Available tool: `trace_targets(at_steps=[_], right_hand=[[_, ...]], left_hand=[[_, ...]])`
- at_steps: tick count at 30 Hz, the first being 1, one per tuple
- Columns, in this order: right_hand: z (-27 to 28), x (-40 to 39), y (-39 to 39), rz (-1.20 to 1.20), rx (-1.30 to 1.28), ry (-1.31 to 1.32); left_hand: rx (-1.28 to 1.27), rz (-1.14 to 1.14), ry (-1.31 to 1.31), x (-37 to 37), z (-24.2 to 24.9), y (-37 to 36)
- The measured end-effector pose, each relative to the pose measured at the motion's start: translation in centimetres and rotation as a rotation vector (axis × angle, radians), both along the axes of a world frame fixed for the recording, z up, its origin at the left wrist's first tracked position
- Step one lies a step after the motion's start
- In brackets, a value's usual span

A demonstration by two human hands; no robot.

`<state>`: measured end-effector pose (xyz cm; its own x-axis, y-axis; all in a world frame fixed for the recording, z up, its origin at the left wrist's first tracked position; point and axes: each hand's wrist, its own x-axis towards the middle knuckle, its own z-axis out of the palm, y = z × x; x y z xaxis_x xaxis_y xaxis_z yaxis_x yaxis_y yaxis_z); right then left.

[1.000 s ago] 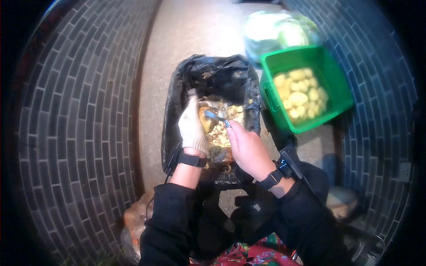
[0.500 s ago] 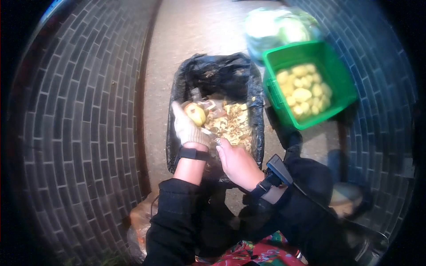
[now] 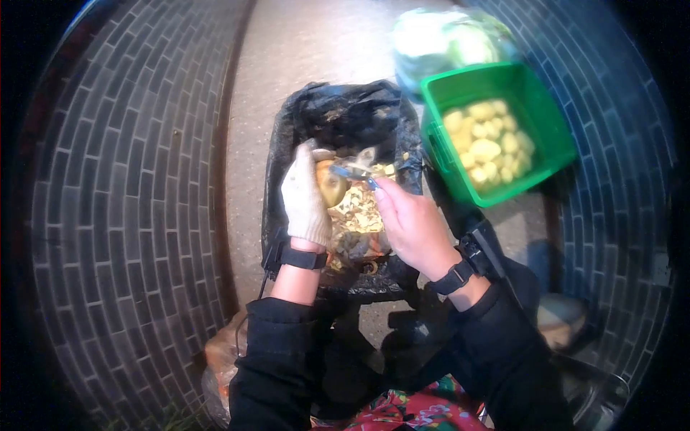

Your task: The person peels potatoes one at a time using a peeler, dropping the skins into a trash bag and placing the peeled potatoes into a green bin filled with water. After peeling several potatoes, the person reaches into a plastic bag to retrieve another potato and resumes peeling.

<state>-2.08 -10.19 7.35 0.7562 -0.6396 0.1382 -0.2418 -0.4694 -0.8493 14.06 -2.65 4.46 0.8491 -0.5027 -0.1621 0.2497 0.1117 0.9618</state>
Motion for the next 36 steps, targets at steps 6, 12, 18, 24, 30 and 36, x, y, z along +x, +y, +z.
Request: trace_targets(at_steps=[6, 12, 18, 24, 30, 36], right_hand=[[-0.7, 0.5, 1.3, 0.052, -0.029, 0.069], [-2.0, 0.1, 4.5, 0.187, 0.036, 0.138], [-0.7, 0.2, 1.9, 0.066, 0.091, 0.114], [-0.6, 0.5, 0.0, 0.014, -0.021, -0.027], [-0.6, 0.8, 0.8, 0.047, -0.024, 0.068], [-1.4, 1.1, 2.7, 0.067, -0.042, 0.102]], left_hand=[[0.128, 0.115, -0.062, 0.2, 0.1, 0.0], [-0.043, 0.236, 0.244, 1.5, 0.0, 0.0], [-0.166, 0.124, 0.390, 2.0, -0.6, 0.6], [-0.162, -0.042, 0.401, 0.8, 0.6, 0.4], [-0.085, -0.004, 0.394, 0.7, -0.2, 0.2], [-0.229, 0.116, 0.473, 0.5, 0.0, 0.7]])
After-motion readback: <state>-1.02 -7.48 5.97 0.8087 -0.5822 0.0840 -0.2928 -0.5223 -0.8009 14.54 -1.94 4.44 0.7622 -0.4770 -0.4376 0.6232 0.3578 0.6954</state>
